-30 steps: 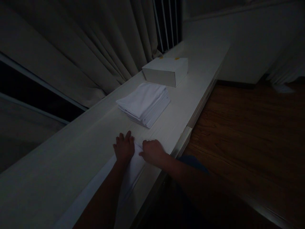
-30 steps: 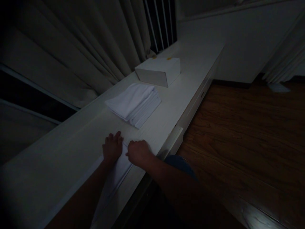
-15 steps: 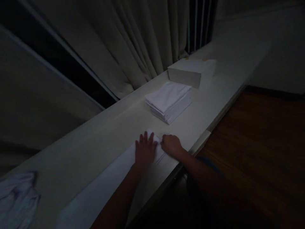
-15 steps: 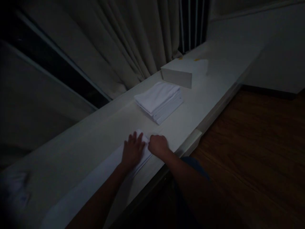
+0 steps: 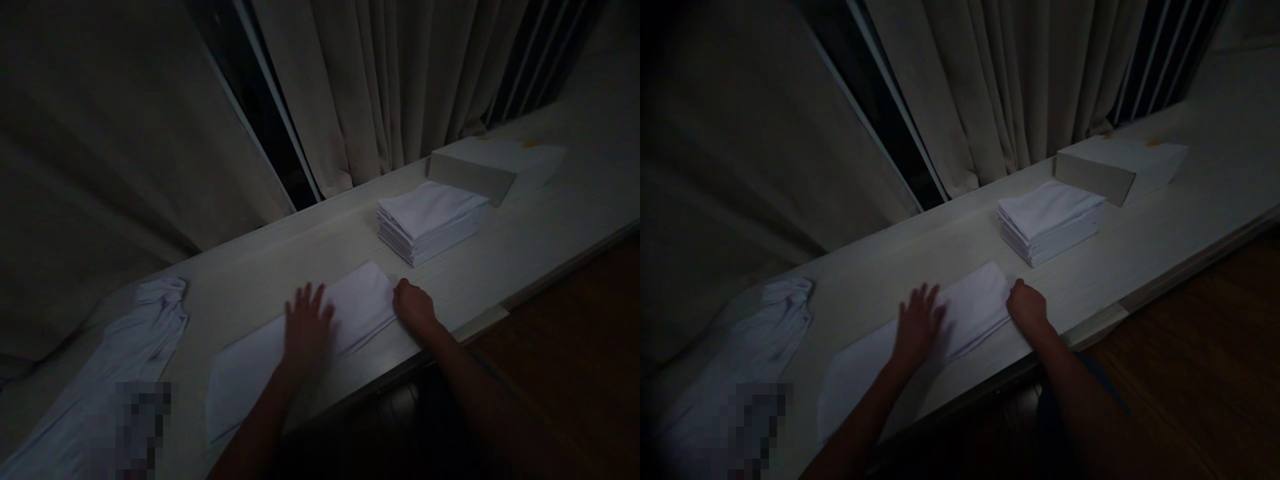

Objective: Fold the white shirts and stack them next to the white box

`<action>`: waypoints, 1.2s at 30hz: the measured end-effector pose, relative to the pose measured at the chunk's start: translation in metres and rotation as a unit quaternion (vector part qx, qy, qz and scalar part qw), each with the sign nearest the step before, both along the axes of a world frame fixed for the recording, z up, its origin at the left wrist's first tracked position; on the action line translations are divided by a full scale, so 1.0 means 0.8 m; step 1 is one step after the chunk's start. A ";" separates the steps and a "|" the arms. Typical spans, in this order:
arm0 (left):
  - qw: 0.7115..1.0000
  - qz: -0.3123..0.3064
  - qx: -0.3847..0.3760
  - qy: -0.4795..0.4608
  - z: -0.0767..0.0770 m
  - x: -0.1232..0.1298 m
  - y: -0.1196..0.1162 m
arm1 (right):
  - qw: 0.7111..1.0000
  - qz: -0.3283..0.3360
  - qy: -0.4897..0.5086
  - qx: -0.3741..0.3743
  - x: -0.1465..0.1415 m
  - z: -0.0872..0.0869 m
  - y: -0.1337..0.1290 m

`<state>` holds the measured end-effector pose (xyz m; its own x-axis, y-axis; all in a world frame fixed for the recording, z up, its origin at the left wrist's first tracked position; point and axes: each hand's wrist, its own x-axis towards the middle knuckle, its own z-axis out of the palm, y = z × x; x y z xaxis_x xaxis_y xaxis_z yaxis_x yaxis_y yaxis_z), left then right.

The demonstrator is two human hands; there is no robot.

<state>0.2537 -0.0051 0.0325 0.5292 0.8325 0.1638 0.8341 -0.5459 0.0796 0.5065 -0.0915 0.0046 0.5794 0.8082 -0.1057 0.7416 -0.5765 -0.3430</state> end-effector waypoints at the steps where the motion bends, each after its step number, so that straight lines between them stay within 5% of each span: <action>1: 0.998 0.058 0.016 0.011 -0.001 -0.051 0.003 | 1.000 0.000 0.002 -0.002 0.001 0.000 0.000; 3: 0.985 0.166 0.022 0.038 -0.013 -0.150 0.002 | 1.000 -0.001 0.008 -0.006 0.001 0.001 0.001; 5: 0.982 0.164 -0.022 0.093 -0.036 -0.225 -0.010 | 1.000 -0.006 0.010 -0.011 0.000 0.001 0.002; 9: 0.976 0.188 -0.026 0.110 -0.077 -0.274 -0.042 | 1.000 -0.023 0.004 -0.019 -0.005 0.002 0.004; 27: 0.974 0.204 0.025 0.092 -0.074 -0.228 -0.030 | 0.970 -0.054 0.130 0.198 0.028 -0.023 -0.011; 30: 0.985 0.148 0.025 0.081 -0.052 -0.193 -0.018 | 0.955 -0.068 0.172 0.233 0.036 -0.031 -0.011; 33: 0.998 0.014 0.000 0.062 -0.031 -0.131 -0.007 | 0.944 -0.087 0.207 0.242 0.046 -0.036 -0.006; 36: 0.996 -0.042 -0.049 0.063 -0.029 -0.073 0.000 | 0.942 -0.105 0.237 0.213 0.057 -0.033 -0.002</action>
<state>0.1952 -0.0051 0.0090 0.6086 0.7934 0.0117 0.7928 -0.6086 0.0327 0.5521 -0.0929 -0.0221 0.7004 0.7087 -0.0848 0.3321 -0.4288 -0.8402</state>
